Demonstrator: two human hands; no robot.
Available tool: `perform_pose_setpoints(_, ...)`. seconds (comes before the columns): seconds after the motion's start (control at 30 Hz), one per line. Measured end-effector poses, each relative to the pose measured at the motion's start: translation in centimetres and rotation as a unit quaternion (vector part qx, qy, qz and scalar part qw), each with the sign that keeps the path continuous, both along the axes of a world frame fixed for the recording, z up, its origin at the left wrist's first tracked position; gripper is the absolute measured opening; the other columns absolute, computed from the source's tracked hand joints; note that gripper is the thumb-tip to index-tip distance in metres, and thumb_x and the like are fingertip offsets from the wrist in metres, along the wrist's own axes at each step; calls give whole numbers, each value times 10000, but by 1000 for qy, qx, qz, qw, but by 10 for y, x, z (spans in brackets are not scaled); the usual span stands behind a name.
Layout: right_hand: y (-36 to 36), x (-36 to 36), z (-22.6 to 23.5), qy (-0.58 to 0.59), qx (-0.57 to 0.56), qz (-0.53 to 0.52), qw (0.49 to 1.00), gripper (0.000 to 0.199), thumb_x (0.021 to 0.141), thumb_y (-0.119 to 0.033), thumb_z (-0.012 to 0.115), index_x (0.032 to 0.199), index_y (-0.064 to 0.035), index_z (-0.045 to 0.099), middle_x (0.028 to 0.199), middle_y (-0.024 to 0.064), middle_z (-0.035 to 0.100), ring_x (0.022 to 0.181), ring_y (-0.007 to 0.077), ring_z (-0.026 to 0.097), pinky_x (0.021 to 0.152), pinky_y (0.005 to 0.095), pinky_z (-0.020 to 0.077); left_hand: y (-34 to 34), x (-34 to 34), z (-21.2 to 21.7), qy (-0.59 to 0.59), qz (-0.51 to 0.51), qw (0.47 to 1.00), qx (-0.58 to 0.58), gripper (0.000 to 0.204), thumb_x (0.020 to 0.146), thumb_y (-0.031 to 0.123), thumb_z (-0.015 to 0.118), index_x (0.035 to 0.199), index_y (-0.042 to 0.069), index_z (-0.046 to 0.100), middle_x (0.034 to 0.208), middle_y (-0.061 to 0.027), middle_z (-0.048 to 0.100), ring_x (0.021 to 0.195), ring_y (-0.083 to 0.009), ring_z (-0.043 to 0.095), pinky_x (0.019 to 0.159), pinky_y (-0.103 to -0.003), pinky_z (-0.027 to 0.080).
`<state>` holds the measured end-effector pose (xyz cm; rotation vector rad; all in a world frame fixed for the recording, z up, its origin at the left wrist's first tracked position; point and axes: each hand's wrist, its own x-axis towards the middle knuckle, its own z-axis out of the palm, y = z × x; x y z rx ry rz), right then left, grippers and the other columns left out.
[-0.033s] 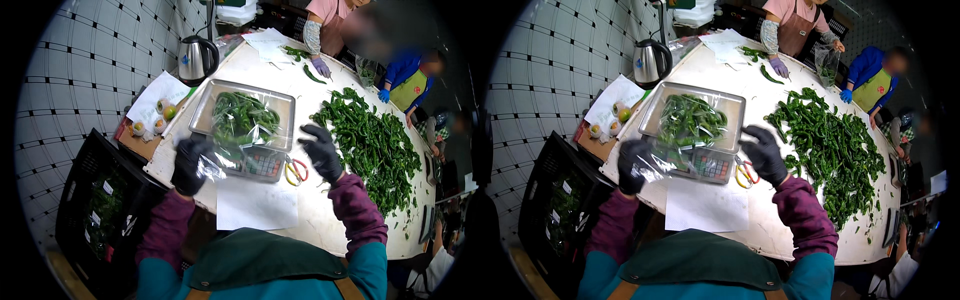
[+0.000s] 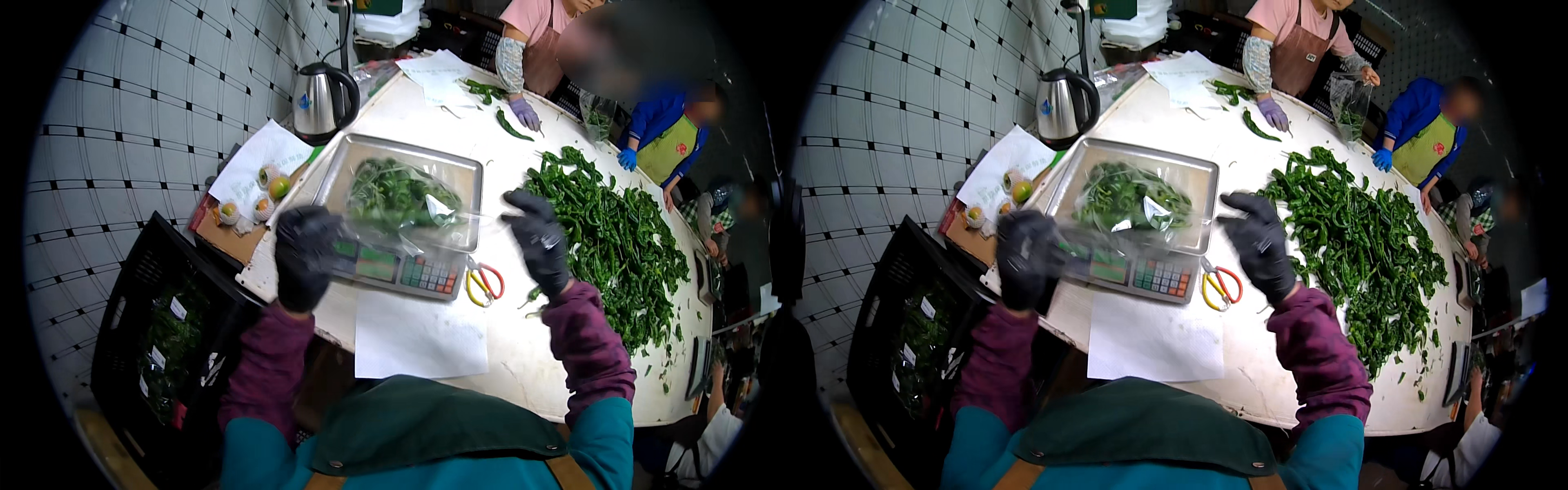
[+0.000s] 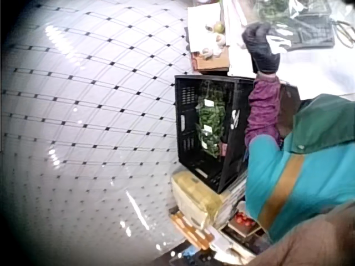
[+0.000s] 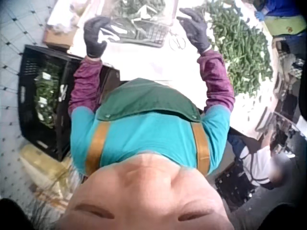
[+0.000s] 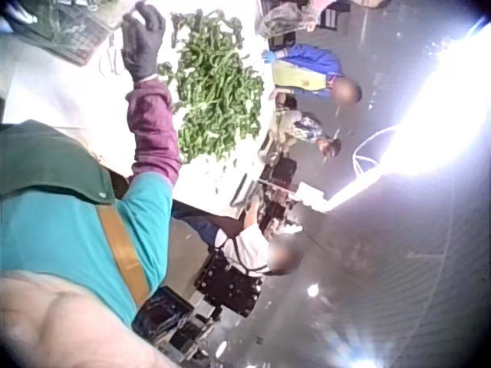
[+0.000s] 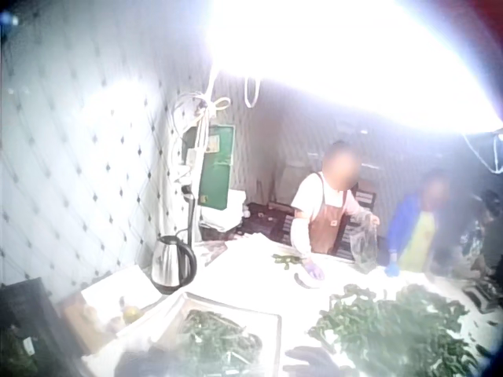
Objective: The person packs green chili peppers into clear plastic bags, weighs them on a digital scale, and places the sealed bags into a black crate. The person then carries the crate and stacks it with other crates.
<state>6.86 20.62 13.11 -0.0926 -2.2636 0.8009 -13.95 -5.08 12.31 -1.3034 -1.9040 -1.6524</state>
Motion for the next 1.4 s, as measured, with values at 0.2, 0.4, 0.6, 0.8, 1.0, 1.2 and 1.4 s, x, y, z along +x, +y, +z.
perform_pose_setpoints(0.2, 13, -18, 121, 116, -113, -60, 985, 218, 892, -163, 461, 948, 0, 595, 905, 60, 612, 827, 138, 556, 777, 246, 422, 57, -40, 129, -97, -220, 963, 119, 89, 870, 73, 468, 858, 11, 530, 822, -49, 579, 742, -132, 550, 683, -238, 443)
perform_pose_setpoints(0.4, 48, -40, 100, 82, -318, 33, 944, 281, 875, -268, 495, 925, -7, 587, 820, 71, 628, 746, 136, 595, 677, 253, 464, 92, -65, 121, -318, -221, 921, 41, 126, 887, 178, 468, 883, 52, 478, 705, -106, 598, 594, -213, 621, 510, -292, 502)
perform_pose_setpoints(0.6, 11, -19, 110, 164, -348, 63, 921, 325, 891, -272, 443, 960, 27, 549, 816, 115, 610, 729, 191, 601, 697, 317, 494, 74, -36, 107, -278, -245, 924, 98, 146, 899, 188, 442, 890, 50, 490, 707, -91, 597, 606, -184, 607, 584, -297, 525)
perform_pose_setpoints(0.8, 6, -36, -17, 49, -485, -19, 873, 227, 862, -229, 518, 943, -24, 571, 748, 85, 611, 571, 147, 585, 538, 245, 477, 70, -22, -16, -373, -83, 922, 60, 219, 890, 251, 470, 783, 60, 475, 583, -19, 505, 496, -108, 485, 505, -239, 433)
perform_pose_setpoints(1.0, 18, -46, -63, 9, -533, -106, 840, 187, 838, -205, 541, 736, -49, 534, 558, -12, 474, 452, 65, 419, 422, 203, 337, 83, -32, -59, -466, -9, 885, -28, 275, 839, 261, 559, 663, 69, 473, 542, 0, 472, 449, -88, 444, 442, -239, 361)
perform_pose_setpoints(1.2, 57, -62, -118, -191, -300, -249, 901, 318, 780, -300, 572, 687, 2, 599, 572, 57, 556, 499, 137, 485, 501, 264, 388, 100, -65, -107, -161, 131, 925, -318, 235, 722, 253, 621, 670, 36, 549, 613, -123, 544, 603, -283, 546, 575, -368, 422)
perform_pose_setpoints(1.4, 39, -61, -75, -354, -125, -301, 877, 295, 717, -368, 576, 720, -73, 588, 666, 133, 592, 644, 303, 569, 617, 374, 441, 85, -62, -78, -142, 144, 902, -381, 240, 658, 223, 644, 819, 64, 566, 825, -157, 557, 776, -315, 554, 676, -393, 434)
